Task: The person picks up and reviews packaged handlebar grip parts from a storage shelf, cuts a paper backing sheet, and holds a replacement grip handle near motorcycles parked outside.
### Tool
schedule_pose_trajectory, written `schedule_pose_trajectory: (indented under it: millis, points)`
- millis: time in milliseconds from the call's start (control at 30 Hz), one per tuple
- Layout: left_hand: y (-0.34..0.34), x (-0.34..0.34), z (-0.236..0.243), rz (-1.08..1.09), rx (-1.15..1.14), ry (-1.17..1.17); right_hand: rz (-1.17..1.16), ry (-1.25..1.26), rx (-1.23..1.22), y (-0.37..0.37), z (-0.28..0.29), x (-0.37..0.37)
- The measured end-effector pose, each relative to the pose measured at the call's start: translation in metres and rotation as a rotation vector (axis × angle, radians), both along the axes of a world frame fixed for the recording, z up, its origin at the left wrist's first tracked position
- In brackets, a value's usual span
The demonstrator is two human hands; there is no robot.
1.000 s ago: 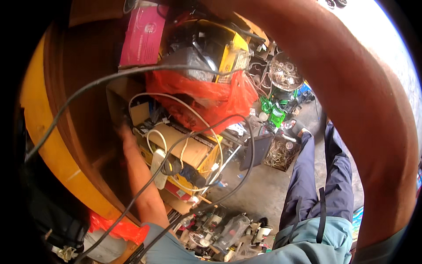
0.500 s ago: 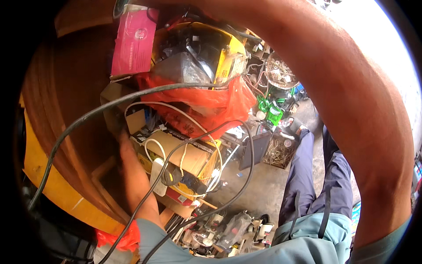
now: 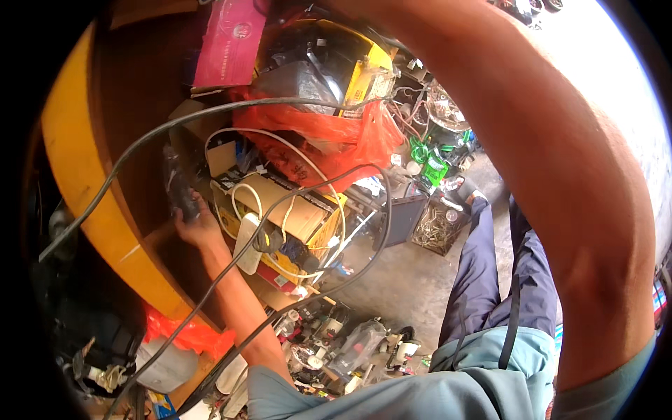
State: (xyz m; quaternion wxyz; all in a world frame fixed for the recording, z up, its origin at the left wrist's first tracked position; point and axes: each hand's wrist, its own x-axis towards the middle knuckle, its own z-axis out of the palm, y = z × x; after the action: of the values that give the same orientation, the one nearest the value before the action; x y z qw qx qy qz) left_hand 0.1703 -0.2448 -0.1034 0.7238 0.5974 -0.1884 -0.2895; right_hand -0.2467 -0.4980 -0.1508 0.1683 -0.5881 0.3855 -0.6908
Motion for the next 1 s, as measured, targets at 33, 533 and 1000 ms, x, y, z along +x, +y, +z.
schedule_pose_trajectory:
  millis: [33, 533, 1000]
  points:
    - [0.008, -0.012, 0.009, -0.109, 0.000, 0.062, -0.018, -0.013, -0.064, -0.004, 0.000, 0.000]
    - [0.029, -0.172, 0.034, -0.709, 0.343, -0.247, 0.123, -0.015, 0.158, 0.015, 0.016, -0.009]
    - [0.022, -0.189, 0.044, -1.007, 0.495, -0.193, 0.199, 0.034, 0.281, 0.026, 0.030, -0.024]
